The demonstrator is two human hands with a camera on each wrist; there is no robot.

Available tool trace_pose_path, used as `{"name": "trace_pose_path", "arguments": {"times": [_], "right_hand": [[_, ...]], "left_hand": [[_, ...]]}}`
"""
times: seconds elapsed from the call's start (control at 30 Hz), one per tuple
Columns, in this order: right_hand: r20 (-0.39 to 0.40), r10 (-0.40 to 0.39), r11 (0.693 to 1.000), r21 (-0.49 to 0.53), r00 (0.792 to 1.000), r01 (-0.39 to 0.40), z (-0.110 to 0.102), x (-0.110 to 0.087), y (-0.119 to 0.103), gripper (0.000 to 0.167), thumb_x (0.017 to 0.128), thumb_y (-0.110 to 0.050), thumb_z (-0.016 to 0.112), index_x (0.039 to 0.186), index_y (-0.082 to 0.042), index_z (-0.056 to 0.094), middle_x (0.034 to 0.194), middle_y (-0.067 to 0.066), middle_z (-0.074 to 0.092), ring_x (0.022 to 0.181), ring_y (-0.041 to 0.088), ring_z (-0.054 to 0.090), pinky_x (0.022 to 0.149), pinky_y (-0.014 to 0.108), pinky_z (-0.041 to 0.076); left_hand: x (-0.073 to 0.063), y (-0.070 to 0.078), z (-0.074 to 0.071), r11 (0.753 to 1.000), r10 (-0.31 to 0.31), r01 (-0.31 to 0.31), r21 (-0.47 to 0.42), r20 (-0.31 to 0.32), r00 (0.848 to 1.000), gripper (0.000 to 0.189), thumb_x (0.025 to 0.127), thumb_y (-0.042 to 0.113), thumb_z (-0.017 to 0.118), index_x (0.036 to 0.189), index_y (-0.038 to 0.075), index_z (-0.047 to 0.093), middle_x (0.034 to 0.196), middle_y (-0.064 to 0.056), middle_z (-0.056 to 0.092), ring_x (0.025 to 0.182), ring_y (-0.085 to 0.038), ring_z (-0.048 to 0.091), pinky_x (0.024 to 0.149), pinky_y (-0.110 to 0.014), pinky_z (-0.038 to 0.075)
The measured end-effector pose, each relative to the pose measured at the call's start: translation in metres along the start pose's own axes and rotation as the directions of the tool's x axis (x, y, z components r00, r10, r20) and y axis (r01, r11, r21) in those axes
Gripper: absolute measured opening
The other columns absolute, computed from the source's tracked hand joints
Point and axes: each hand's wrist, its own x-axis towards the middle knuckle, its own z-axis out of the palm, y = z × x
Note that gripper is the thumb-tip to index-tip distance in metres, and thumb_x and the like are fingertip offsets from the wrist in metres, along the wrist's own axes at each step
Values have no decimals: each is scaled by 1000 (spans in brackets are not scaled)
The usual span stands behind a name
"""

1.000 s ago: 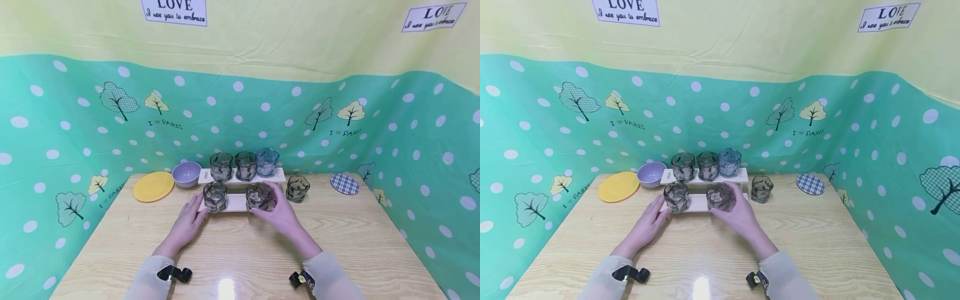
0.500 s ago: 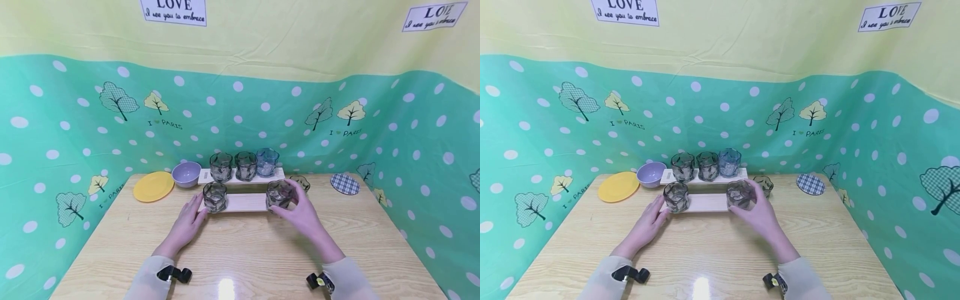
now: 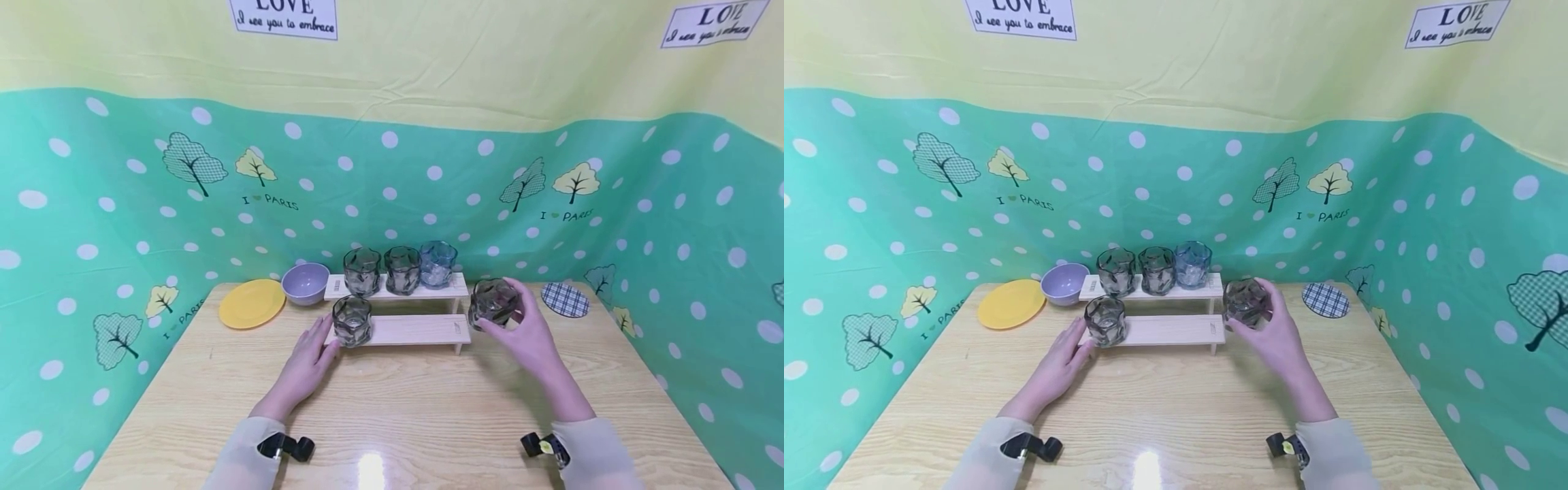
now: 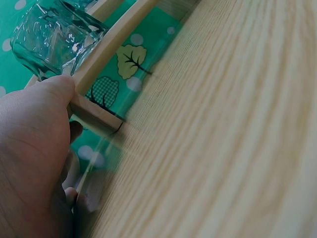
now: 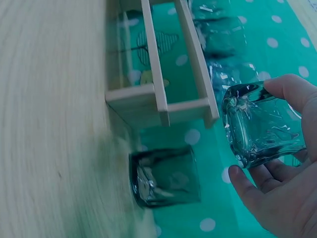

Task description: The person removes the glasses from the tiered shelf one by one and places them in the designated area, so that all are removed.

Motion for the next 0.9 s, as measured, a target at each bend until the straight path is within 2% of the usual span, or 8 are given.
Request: {"name": "trace_pose_path", "arguments": {"times": [0.2,0.37,0.6,0.73,0.9], "right_hand": [[-40,1,1000,-30,999,-2,-16,4,5,103,94,-25,92,174,-18,27,158,28,48,139,53,55,125,66,39],[-74,1,1000,-15,997,-3,-28,7,11,104,94,-21,91,175,-16,25,157,28,48,141,52,52,126,68,36],[-103,71,997,-20,992,-74,-42,9,24,110,95,-30,91,177,-19,18,165,31,40,149,57,43,127,68,34],[-120,113,993,-33,986,-117,-48,10,31,112,96,-36,90,178,-23,16,169,32,32,152,62,37,125,73,33],[-130,134,990,-20,982,-138,-51,13,42,110,97,-32,89,178,-21,16,168,31,35,154,59,34,126,75,31]], "left_hand": [[0,1,-1,1000,5,-5,-2,1,1000,69,119,40,49,176,9,25,179,-19,29,167,-42,20,136,-61,10],[0,1,0,1000,0,0,-2,0,1000,69,119,40,49,176,9,25,179,-20,29,167,-42,20,136,-61,10],[-1,0,0,1000,-10,10,0,6,1000,70,119,42,48,177,9,25,179,-19,28,167,-41,19,136,-61,10],[-1,-1,1,1000,-9,9,7,3,1000,71,119,44,47,177,9,24,180,-19,28,167,-41,19,136,-62,9],[0,1,0,1000,-12,12,8,5,1000,71,119,43,47,177,10,24,179,-19,28,167,-41,19,136,-61,10]]}}
